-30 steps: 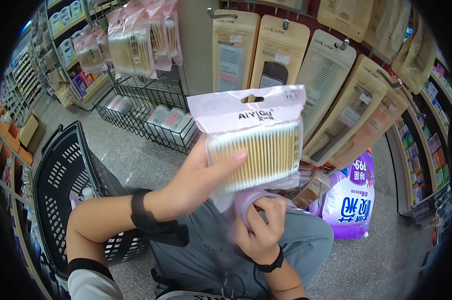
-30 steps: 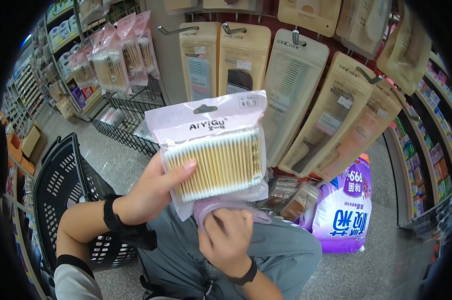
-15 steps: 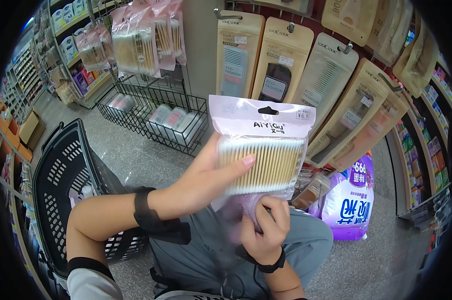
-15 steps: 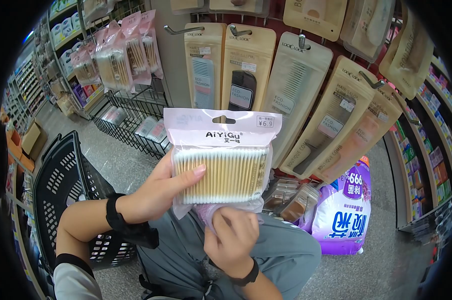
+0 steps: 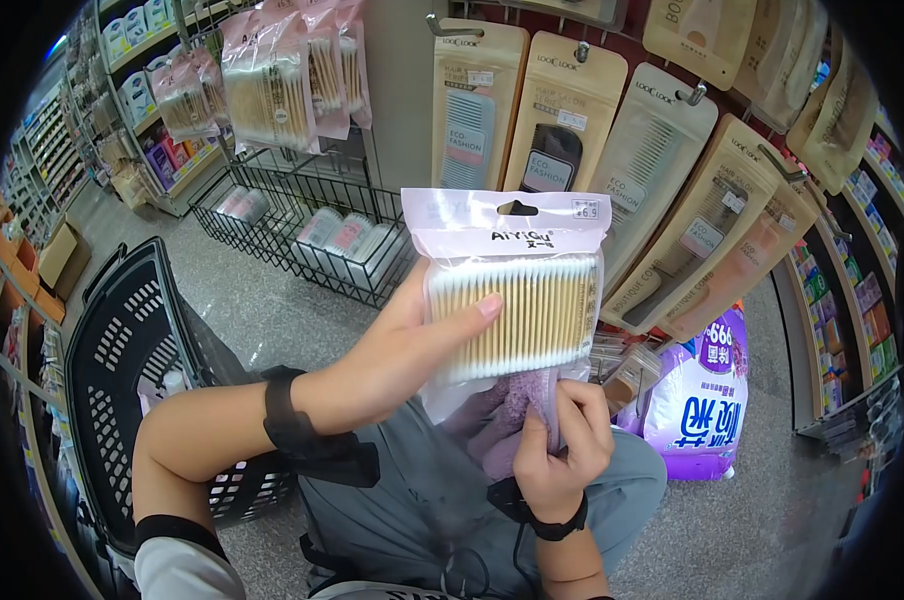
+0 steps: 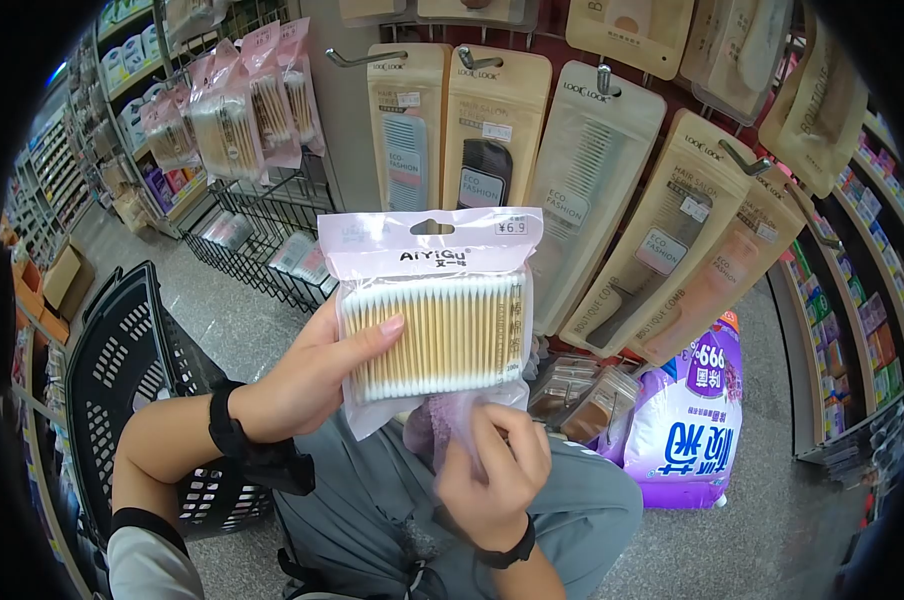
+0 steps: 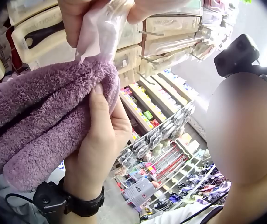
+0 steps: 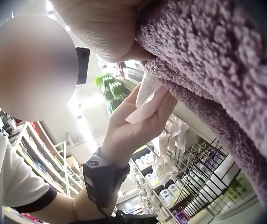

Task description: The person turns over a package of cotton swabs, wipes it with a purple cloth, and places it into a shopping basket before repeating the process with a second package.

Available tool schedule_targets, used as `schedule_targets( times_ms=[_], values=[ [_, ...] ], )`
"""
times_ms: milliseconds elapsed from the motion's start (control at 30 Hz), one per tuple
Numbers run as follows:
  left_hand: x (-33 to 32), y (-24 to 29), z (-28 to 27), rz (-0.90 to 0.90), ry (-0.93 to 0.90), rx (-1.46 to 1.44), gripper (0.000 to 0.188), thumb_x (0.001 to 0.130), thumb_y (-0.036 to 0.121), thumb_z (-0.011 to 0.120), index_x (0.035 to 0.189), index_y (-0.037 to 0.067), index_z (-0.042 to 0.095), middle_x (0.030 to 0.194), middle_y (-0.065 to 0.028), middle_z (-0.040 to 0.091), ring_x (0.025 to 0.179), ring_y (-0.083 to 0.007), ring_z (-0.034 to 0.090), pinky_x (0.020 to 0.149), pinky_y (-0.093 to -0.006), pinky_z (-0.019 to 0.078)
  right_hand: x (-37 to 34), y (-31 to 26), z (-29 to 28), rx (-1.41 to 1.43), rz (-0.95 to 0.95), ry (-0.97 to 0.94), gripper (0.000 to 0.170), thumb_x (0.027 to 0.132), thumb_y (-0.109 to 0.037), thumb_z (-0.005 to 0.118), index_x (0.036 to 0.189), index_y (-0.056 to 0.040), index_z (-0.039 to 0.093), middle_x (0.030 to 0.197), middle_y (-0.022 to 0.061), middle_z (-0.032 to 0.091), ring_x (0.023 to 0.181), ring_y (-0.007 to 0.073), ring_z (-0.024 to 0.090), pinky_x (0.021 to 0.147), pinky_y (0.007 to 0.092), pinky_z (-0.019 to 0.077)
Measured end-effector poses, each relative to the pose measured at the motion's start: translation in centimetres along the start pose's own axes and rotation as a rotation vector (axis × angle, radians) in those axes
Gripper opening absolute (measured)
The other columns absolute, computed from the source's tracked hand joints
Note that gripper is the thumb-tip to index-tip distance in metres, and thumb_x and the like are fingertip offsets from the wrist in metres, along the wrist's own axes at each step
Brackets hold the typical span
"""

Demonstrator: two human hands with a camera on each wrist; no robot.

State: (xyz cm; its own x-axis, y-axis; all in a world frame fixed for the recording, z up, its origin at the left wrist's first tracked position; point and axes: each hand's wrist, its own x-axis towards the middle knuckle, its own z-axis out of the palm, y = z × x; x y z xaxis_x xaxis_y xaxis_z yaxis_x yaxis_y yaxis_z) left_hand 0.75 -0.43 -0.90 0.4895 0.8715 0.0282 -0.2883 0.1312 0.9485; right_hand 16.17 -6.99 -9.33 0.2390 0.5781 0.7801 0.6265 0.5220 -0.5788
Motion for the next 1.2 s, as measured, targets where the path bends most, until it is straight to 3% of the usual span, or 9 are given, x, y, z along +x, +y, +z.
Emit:
schedule_targets(
  times_ms=[333,433,633,733,833,933,1033,1200],
  values=[
    [0.3,-0.3,-0.5,-0.036,-0.018,-0.007,0.043,0.092,0.017,0.051,0.127,0.002,0.032,0.121,-0.0093,0.047,0.111,-0.0153,0.049,0.092,-0.0303,0.0433,0.5,0.0,-0.5,0.045,0.013,0.024,0.027,0.059,0.002,0.058,0.085,0.0065,0.064,0.074,0.0112,0.057,0.06,0.0237,0.054,0.054,0.0293,0.0417],
    [0.3,-0.6,-0.4,0.005,0.031,0.011,0.037,0.092,0.017,0.049,0.124,0.0,0.04,0.115,-0.0093,0.055,0.103,-0.0152,0.056,0.087,-0.0302,0.0478,0.5,0.1,-0.6,0.061,0.03,0.028,0.027,0.06,0.001,0.058,0.086,0.0071,0.064,0.075,0.0114,0.057,0.06,0.0224,0.054,0.054,0.0286,0.0419],
    [0.3,-0.6,-0.5,0.001,0.04,-0.003,0.037,0.092,0.017,0.049,0.124,0.0,0.04,0.114,-0.0096,0.055,0.102,-0.0151,0.057,0.086,-0.0303,0.0481,0.6,0.0,-0.8,0.045,0.025,0.028,0.028,0.061,0.001,0.058,0.088,0.0072,0.064,0.075,0.0114,0.057,0.06,0.0216,0.054,0.055,0.0278,0.0425],
    [0.2,-0.1,-0.4,-0.043,-0.003,-0.031,0.043,0.092,0.016,0.051,0.127,0.002,0.033,0.121,-0.0088,0.048,0.11,-0.0147,0.05,0.091,-0.0295,0.0444,0.6,0.1,-0.8,0.055,0.016,0.031,0.028,0.061,0.0,0.058,0.088,0.007,0.064,0.075,0.0114,0.057,0.06,0.0213,0.054,0.055,0.0275,0.0426],
    [0.3,-0.2,-0.5,-0.044,-0.004,-0.03,0.043,0.092,0.016,0.051,0.128,0.002,0.032,0.121,-0.009,0.048,0.11,-0.0152,0.05,0.091,-0.0297,0.0446,0.6,-0.5,-1.1,0.076,0.074,-0.018,0.018,0.072,0.003,0.058,0.088,0.0083,0.062,0.077,0.0101,0.055,0.067,0.0182,0.051,0.06,0.0252,0.0404],
    [0.2,0.0,-0.4,-0.048,-0.007,-0.035,0.043,0.092,0.016,0.051,0.128,0.002,0.032,0.121,-0.0093,0.048,0.11,-0.0158,0.05,0.091,-0.0301,0.0446,0.5,-0.6,-1.1,0.121,0.081,-0.02,0.018,0.071,0.003,0.058,0.088,0.0085,0.062,0.078,0.01,0.055,0.068,0.0169,0.051,0.061,0.0246,0.0401],
    [0.2,0.0,-0.5,-0.049,-0.009,-0.04,0.043,0.092,0.015,0.051,0.128,0.002,0.032,0.121,-0.0097,0.048,0.11,-0.0161,0.05,0.092,-0.0304,0.0446,0.5,-0.5,-1.4,0.244,0.132,-0.003,0.024,0.064,0.005,0.058,0.087,0.0076,0.064,0.077,0.0107,0.057,0.064,0.0162,0.054,0.057,0.0241,0.0422],
    [0.2,0.1,-0.4,-0.032,-0.004,-0.033,0.042,0.092,0.015,0.05,0.128,0.002,0.033,0.121,-0.0099,0.048,0.109,-0.016,0.051,0.09,-0.0305,0.0456,0.8,-0.7,-2.1,0.355,0.263,-0.042,0.021,0.068,0.004,0.06,0.088,0.0081,0.063,0.079,0.0092,0.057,0.07,0.0137,0.053,0.062,0.0227,0.0411]
  ],
)
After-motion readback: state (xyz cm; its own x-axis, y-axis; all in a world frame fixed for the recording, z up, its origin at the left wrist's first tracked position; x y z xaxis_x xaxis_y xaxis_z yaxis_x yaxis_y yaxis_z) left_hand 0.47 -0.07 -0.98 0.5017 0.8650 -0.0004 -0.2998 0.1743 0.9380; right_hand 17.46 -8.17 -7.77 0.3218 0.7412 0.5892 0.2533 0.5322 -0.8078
